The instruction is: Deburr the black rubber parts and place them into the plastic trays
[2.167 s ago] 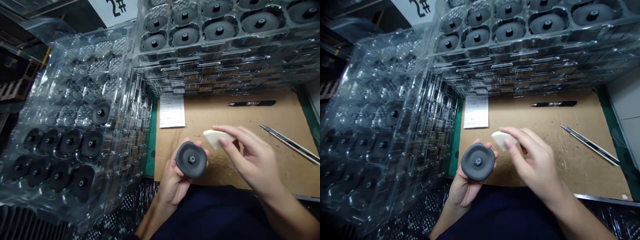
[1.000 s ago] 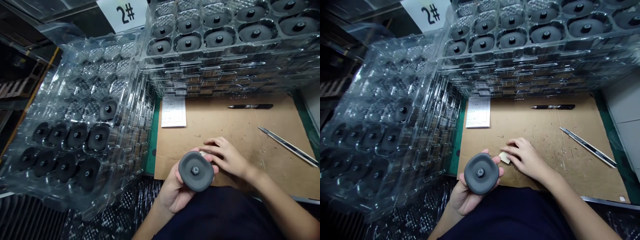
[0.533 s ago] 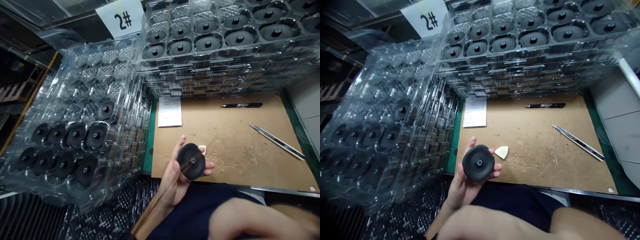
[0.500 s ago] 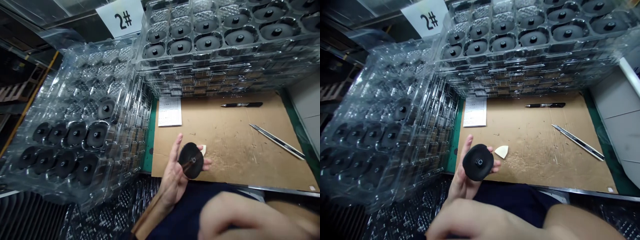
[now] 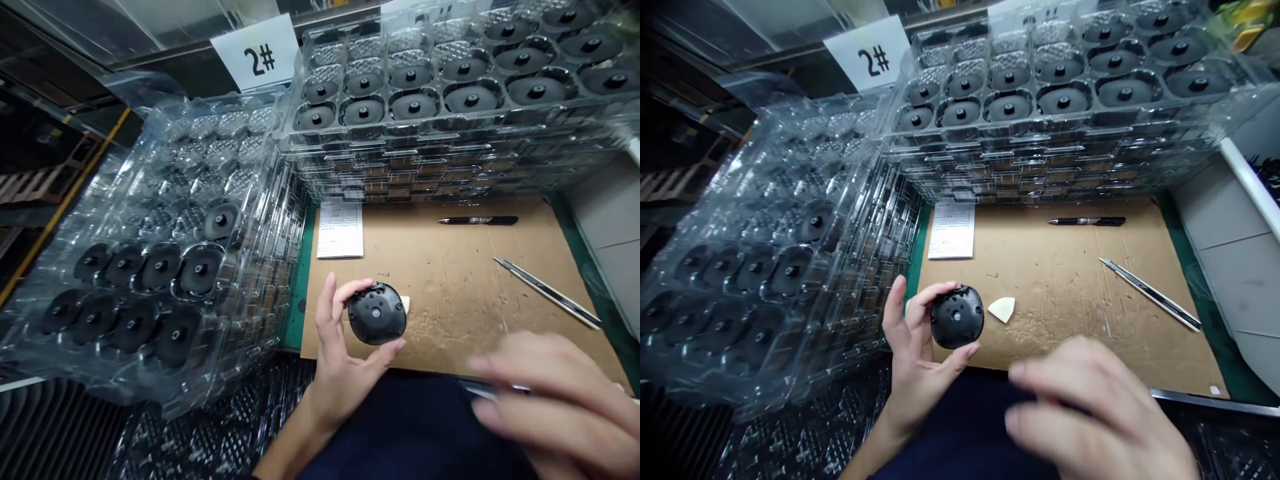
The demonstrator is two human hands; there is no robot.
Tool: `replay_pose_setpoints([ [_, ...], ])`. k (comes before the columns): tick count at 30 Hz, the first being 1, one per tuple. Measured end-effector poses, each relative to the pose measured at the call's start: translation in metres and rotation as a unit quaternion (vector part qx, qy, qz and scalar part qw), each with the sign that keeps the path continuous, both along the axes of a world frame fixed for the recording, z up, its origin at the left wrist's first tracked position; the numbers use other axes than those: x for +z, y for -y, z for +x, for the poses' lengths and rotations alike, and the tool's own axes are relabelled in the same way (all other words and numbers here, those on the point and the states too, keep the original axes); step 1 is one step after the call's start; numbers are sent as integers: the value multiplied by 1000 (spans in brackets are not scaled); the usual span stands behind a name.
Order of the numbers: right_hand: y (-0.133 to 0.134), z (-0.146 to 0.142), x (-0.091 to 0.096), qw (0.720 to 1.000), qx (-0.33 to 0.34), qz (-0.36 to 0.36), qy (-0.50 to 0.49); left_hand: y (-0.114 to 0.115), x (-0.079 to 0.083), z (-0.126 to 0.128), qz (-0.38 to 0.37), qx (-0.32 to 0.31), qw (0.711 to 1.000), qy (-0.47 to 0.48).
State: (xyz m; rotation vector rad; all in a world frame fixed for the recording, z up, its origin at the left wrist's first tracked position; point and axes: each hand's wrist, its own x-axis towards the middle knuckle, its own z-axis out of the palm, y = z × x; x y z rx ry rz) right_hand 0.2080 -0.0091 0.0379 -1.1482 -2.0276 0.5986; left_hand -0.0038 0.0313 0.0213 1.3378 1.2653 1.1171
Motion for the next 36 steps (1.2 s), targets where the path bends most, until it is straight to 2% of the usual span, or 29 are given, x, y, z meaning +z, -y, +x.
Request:
replay_pose_setpoints([
  [3,-21,-3,-10,999,-12,-26,20,1,2,-2,-46,-27,998,22],
  [5,-32,-8,-15,999,23,-17,30,1,2,-2,-93,-84,991,53],
  [8,-43,-16,-13,999,45,-3,-30,1,-3,1,-209,-144,955,157],
  [10,-47,-20,-9,996,27,-4,-88,0,-7,5,-268,-123,926,238],
  [12,-52,-20,-9,990,20,-11,-137,-4,-9,8,-272,-73,921,270],
  [14,-63,-16,-18,984,16,-40,-173,-12,-6,8,-220,-35,951,216],
  [17,-98,-4,-47,976,-25,-101,-189,-31,10,3,-105,8,994,39],
  [19,-127,5,-72,976,-52,-123,-172,-46,24,-1,-28,19,998,-57],
  [22,-166,15,-107,978,-59,-141,-144,-69,44,-2,66,5,989,-130],
  [25,-184,21,-132,976,-77,-153,-137,-96,60,7,137,-7,971,-195],
  [29,-187,23,-146,965,-123,-180,-145,-147,82,35,224,-55,933,-278],
  [32,-186,25,-146,961,-118,-204,-147,-203,100,65,275,-104,892,-343],
  [35,-188,26,-145,959,-104,-220,-143,-269,115,96,318,-140,824,-448],
  [36,-189,26,-144,959,-102,-224,-141,-291,118,106,321,-140,813,-465],
])
